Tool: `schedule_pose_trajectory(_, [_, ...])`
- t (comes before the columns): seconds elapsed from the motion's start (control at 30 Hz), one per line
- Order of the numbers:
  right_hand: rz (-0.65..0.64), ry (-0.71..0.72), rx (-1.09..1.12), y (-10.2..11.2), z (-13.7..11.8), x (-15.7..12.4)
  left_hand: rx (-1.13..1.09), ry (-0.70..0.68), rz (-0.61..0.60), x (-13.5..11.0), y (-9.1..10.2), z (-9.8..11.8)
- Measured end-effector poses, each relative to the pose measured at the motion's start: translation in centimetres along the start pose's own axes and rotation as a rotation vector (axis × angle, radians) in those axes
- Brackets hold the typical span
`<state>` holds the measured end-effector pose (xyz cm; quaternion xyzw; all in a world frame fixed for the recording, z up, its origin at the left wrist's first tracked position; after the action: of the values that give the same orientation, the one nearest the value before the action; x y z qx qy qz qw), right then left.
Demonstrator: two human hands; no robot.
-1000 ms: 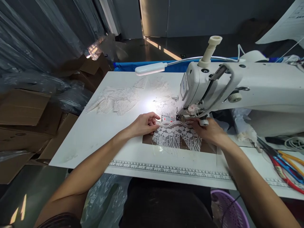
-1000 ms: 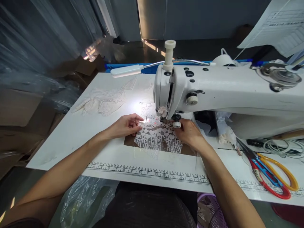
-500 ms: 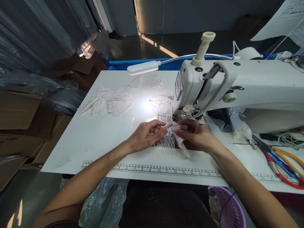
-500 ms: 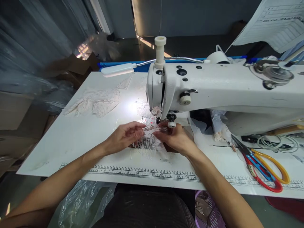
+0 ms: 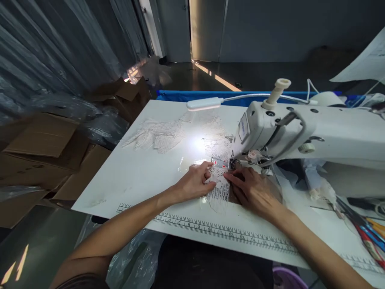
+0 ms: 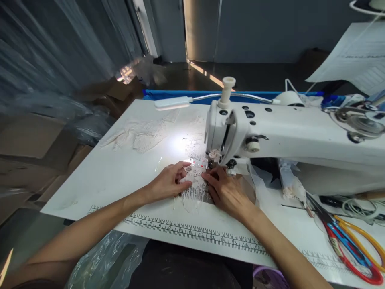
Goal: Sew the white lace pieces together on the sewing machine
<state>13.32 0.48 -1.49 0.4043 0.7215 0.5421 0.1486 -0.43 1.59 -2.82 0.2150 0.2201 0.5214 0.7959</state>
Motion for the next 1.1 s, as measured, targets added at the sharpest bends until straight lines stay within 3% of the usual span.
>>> schedule_pose_trajectory(0.1, [0.025, 0.019, -0.153, -0.8, -0.4, -0.1, 0.154, -0.118, 0.002, -0.2, 0.5, 0.7])
schedule_pose_trajectory(0.27, [0.031, 0.009, -0.177, -1.1, -0.3, -0.1, 0.370, -0.303, 0.029, -0.5, 0.1, 1.8])
schedule_pose_trajectory(0.43, [0.042, -0.015, -0.168, -1.1, -0.2, -0.2, 0.325, -0.236, 0.144, -0.4, 1.1, 1.6])
schedule_pose_trajectory(0.63, [0.071, -0.018, -0.165, -1.0, -0.1, -0.3, 0.219, -0.236, 0.084, -0.7, 1.4, 1.6])
schedule_pose_trajectory(0.77, [0.107, -0.009, -0.139, -1.1, -0.1, -0.5, 0.189, -0.241, 0.019, -0.7, 0.4, 1.5])
schedule_pose_trajectory(1.1, [0.102, 0.041, -0.033, -1.0, -0.1, -1.2, 0.235, -0.189, 0.022, -0.9, 0.1, 1.1])
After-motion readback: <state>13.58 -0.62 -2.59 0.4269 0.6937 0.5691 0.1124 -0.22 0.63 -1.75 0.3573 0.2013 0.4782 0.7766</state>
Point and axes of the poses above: each hand's wrist, its own x-axis towards the middle knuckle, its own y-axis out of the back of the hand, z = x × y, the point moved 10 cm from there along x, towards the middle knuckle, and after that the axes turned 5 degrees about x, right-handed, at the moved point
